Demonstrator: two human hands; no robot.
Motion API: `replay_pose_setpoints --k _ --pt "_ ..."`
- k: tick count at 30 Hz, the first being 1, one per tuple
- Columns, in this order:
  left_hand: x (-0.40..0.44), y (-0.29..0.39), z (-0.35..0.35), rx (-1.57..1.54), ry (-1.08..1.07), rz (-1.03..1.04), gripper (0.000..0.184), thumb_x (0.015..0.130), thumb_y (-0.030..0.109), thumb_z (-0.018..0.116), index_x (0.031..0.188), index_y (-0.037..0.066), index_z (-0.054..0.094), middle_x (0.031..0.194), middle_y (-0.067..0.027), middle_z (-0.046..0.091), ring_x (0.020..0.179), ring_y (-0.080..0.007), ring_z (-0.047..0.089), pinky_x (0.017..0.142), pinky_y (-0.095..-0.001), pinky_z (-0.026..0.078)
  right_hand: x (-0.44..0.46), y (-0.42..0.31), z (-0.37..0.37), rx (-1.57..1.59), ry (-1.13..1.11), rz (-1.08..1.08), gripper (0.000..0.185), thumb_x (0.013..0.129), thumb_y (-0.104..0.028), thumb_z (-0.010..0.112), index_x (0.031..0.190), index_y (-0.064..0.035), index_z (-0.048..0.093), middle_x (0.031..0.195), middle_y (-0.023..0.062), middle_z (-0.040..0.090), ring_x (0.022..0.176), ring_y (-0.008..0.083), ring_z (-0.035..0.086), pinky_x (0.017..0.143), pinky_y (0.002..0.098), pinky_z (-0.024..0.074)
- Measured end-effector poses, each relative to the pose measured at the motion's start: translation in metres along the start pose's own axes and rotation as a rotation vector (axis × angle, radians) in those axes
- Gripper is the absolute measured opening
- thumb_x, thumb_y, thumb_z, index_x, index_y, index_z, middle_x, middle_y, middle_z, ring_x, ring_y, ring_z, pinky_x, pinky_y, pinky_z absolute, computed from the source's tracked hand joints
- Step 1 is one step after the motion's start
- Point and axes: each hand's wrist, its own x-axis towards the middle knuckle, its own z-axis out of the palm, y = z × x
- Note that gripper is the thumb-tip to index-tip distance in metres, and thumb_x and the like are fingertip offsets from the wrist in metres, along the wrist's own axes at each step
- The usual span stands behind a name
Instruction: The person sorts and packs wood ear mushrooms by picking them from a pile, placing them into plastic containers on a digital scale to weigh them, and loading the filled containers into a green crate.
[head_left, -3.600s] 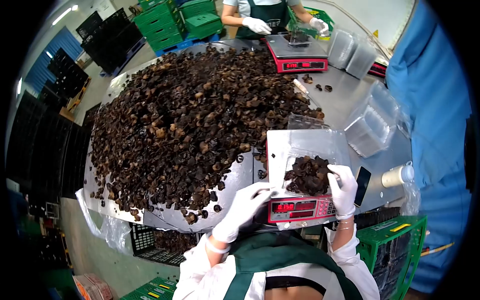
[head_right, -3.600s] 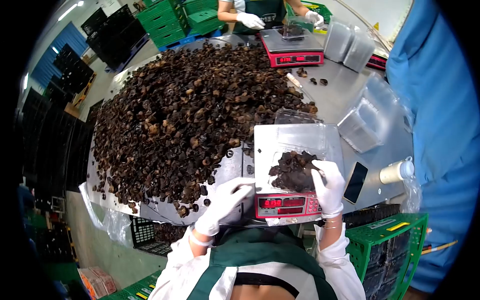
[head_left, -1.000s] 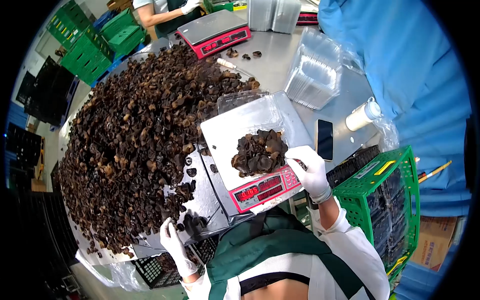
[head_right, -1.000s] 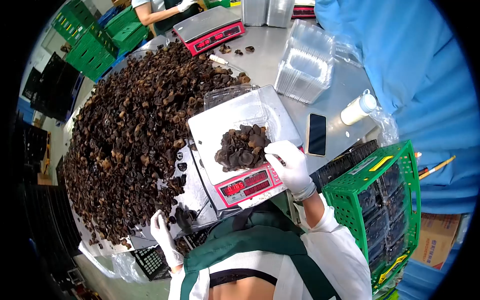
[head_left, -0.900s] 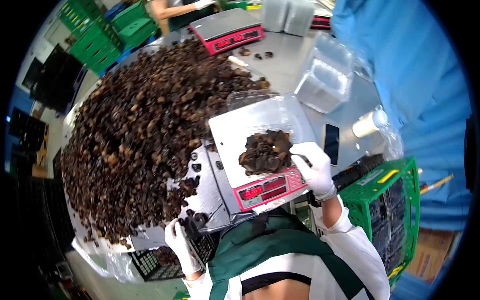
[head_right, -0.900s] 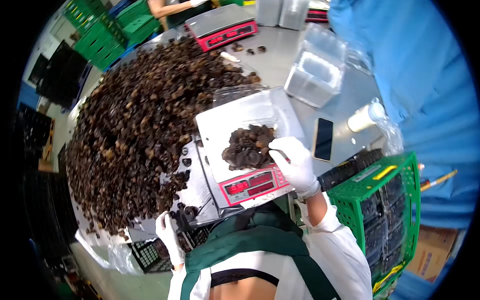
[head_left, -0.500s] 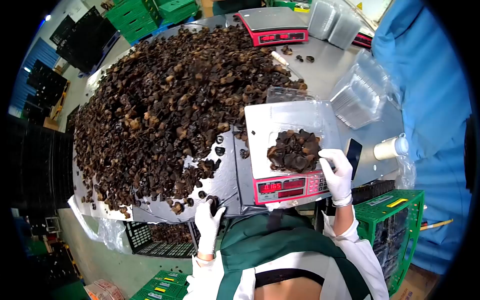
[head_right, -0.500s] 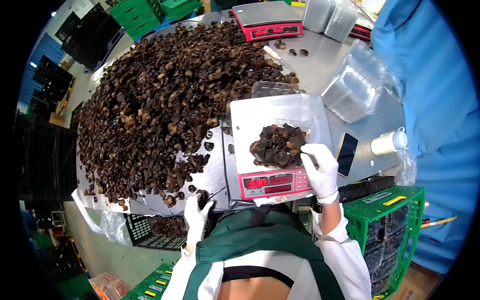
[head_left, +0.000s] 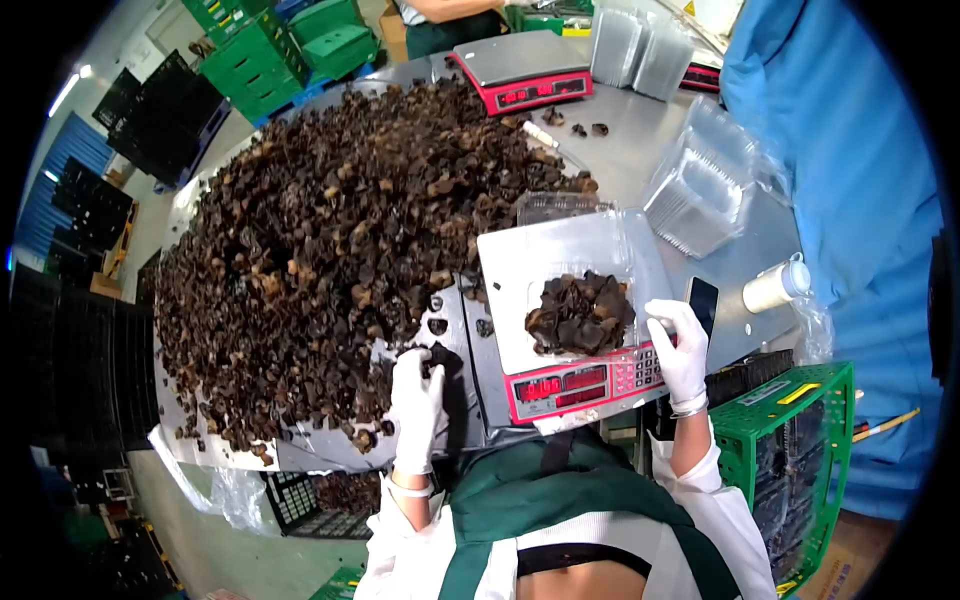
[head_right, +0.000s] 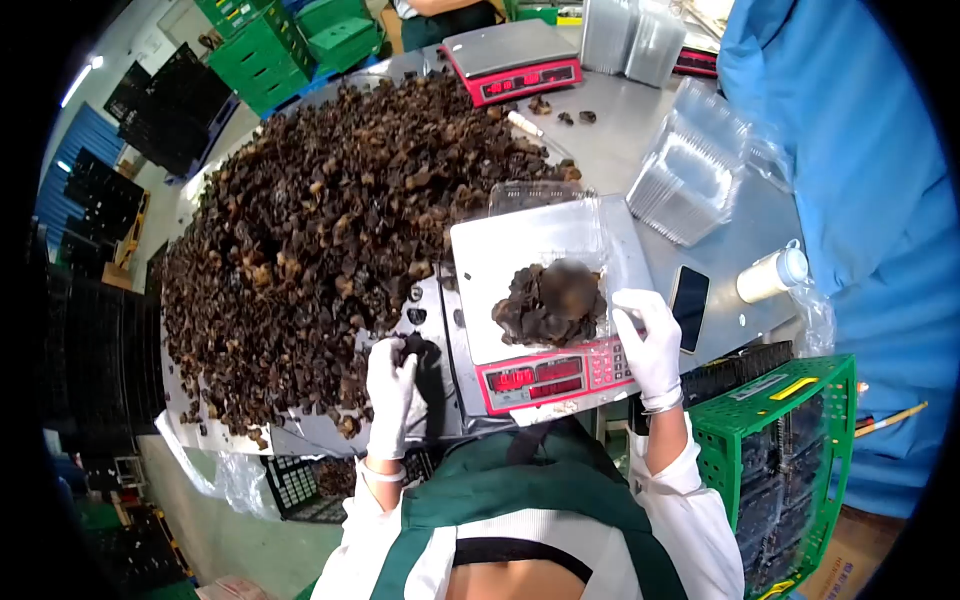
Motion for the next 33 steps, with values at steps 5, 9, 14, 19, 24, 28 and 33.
replay_pose_setpoints --k 5,9,14,19,24,28,33 --pt "0.025 0.057 0.016 -0.474 -0.344 -0.197 0.033 0.089 0.009 0.058 0.121 0.003 0.055 0.083 -0.0055 0.065 0.076 -0.0108 0.060 0.073 -0.0254 0.049 0.048 0.058 0.033 0.450 0.032 0.243 0.056 0.086 -0.009 0.065 0.136 -0.0016 0.042 0.130 0.0143 0.051 0.117 0.0194 0.051 0.099 0.0298 0.0404" --pt "0.030 0.093 0.028 -0.874 -0.671 -0.490 0.039 0.094 0.021 0.058 0.127 0.001 0.048 0.085 -0.0042 0.065 0.071 -0.0083 0.058 0.066 -0.0224 0.046 0.065 0.048 0.044 0.566 -0.074 0.437 0.051 0.093 -0.012 0.056 0.139 -0.0034 0.038 0.123 0.0064 0.055 0.108 0.0118 0.052 0.093 0.0256 0.0414" --pt "0.028 0.090 0.026 -1.054 -0.707 -0.566 0.037 0.097 0.019 0.050 0.127 -0.002 0.044 0.085 -0.0073 0.065 0.070 -0.0095 0.058 0.065 -0.0228 0.047 0.024 0.029 0.013 0.339 -0.046 0.059 0.033 0.090 -0.011 0.059 0.122 -0.0016 0.055 0.115 0.0109 0.059 0.102 0.0168 0.056 0.089 0.0303 0.0445" --pt "0.023 0.083 0.025 -1.158 -0.713 -0.614 0.026 0.096 0.022 0.051 0.114 0.004 0.049 0.085 -0.0037 0.061 0.073 -0.0112 0.059 0.065 -0.0231 0.047 -0.026 0.023 -0.002 -0.103 -0.044 0.074 0.032 0.082 -0.017 0.069 0.107 0.0003 0.060 0.091 0.0146 0.061 0.084 0.0252 0.062 0.079 0.0306 0.0485" --pt "0.020 0.082 0.031 -1.190 -0.769 -0.634 0.015 0.090 0.008 0.053 0.103 0.006 0.047 0.086 -0.0052 0.059 0.074 -0.0122 0.059 0.064 -0.0236 0.047 -0.048 0.059 0.012 0.633 -0.336 0.569 0.017 0.090 -0.013 0.059 0.099 0.0012 0.056 0.079 0.0062 0.063 0.071 0.0114 0.061 0.063 0.0258 0.0484" --pt "0.012 0.071 0.041 -1.270 -0.682 -0.489 0.015 0.088 0.005 0.055 0.101 0.006 0.046 0.089 -0.0067 0.057 0.073 -0.0119 0.057 0.065 -0.0249 0.048 -0.048 0.058 0.020 0.717 -0.338 0.534 0.019 0.089 -0.012 0.060 0.102 0.0010 0.056 0.083 0.0064 0.064 0.073 0.0111 0.061 0.065 0.0262 0.0492" --pt "0.022 0.076 0.010 -0.419 -0.203 0.139 0.022 0.085 0.005 0.062 0.106 0.000 0.060 0.102 -0.0155 0.066 0.095 -0.0186 0.063 0.081 -0.0313 0.051 -0.047 0.005 0.020 0.060 -0.231 -0.016 0.048 0.079 -0.012 0.067 0.125 -0.0039 0.051 0.119 0.0139 0.057 0.106 0.0260 0.059 0.089 0.0332 0.0473"
